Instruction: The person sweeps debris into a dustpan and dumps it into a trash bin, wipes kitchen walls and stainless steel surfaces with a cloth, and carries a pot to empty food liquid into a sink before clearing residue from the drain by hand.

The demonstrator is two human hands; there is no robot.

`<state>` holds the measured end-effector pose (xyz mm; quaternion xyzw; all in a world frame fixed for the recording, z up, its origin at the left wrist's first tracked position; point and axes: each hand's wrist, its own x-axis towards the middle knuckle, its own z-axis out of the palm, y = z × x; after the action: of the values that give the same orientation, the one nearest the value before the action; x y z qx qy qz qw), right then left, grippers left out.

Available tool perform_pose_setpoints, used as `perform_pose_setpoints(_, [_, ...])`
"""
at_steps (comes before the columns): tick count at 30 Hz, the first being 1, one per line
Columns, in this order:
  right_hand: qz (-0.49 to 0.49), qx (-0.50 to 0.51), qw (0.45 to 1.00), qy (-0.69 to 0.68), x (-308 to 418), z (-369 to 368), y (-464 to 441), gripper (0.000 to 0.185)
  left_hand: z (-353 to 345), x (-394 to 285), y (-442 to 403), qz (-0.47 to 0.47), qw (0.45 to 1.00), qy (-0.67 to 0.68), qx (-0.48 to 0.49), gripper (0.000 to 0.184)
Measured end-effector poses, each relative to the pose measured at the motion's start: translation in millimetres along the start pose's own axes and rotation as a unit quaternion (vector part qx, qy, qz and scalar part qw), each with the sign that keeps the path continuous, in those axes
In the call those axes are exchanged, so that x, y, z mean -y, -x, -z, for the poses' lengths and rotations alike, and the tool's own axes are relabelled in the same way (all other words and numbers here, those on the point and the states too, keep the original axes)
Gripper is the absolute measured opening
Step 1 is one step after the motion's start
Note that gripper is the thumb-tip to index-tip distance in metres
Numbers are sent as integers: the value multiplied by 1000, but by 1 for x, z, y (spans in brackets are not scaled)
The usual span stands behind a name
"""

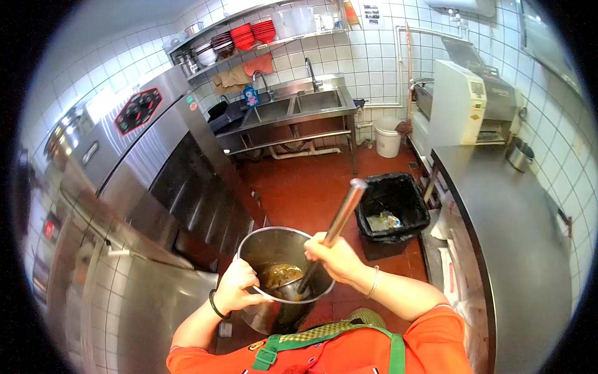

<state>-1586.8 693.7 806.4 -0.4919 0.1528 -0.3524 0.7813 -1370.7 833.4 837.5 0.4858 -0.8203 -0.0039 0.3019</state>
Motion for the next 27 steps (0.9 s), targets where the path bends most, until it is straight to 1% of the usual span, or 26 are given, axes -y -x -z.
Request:
perform_pose_setpoints(1, [14, -32, 996, -81, 0, 25, -38, 10, -8, 33, -23, 2, 1000, -4, 4, 37])
perform_pose_setpoints(3, [-1, -92, 979, -181, -3, 75, -116, 21, -25, 97, -72, 17, 999, 7, -46, 36])
perform_pose_setpoints(4, [-15, -99, 974, -203, -3, 101, -156, 23, -32, 126, -98, 33, 998, -6, -61, 36])
perform_pose_setpoints(6, [-34, -100, 968, -228, 0, 150, -237, 25, -47, 182, -147, 56, 997, -22, -52, 36])
perform_pose_setpoints(8, [-106, -115, 940, -303, 6, 188, -312, 26, -58, 239, -200, 82, 996, -31, -36, 35])
perform_pose_setpoints(9, [-113, -112, 937, -311, 15, 202, -349, 26, -62, 270, -227, 75, 995, -48, -52, 36])
perform_pose_setpoints(11, [-146, -140, 926, -320, 37, 228, -419, 27, -61, 326, -274, 94, 992, -49, -64, 37])
perform_pose_setpoints(12, [-153, -145, 921, -328, 41, 245, -450, 22, -63, 353, -298, 98, 992, -44, -65, 37])
perform_pose_setpoints(13, [-157, -149, 920, -326, 45, 259, -484, 22, -62, 383, -318, 100, 990, -58, -79, 37])
perform_pose_setpoints(16, [-176, -152, 910, -344, 48, 306, -582, 10, -76, 483, -373, 93, 988, -70, -102, 38])
perform_pose_setpoints(19, [-179, -189, 903, -342, 36, 357, -679, 9, -93, 585, -429, 84, 990, -52, -102, 36])
perform_pose_setpoints(21, [-182, -189, 902, -343, 30, 393, -748, 11, -99, 656, -472, 99, 990, -33, -98, 37])
perform_pose_setpoints(23, [-195, -177, 901, -345, 30, 423, -819, 14, -98, 724, -520, 47, 993, -26, -105, 36])
perform_pose_setpoints(24, [-202, -178, 904, -332, 34, 432, -848, 19, -96, 754, -540, 45, 995, -19, -92, 37])
perform_pose_setpoints(27, [-221, -197, 908, -297, 51, 458, -934, 21, -95, 844, -603, 37, 998, -15, -43, 38])
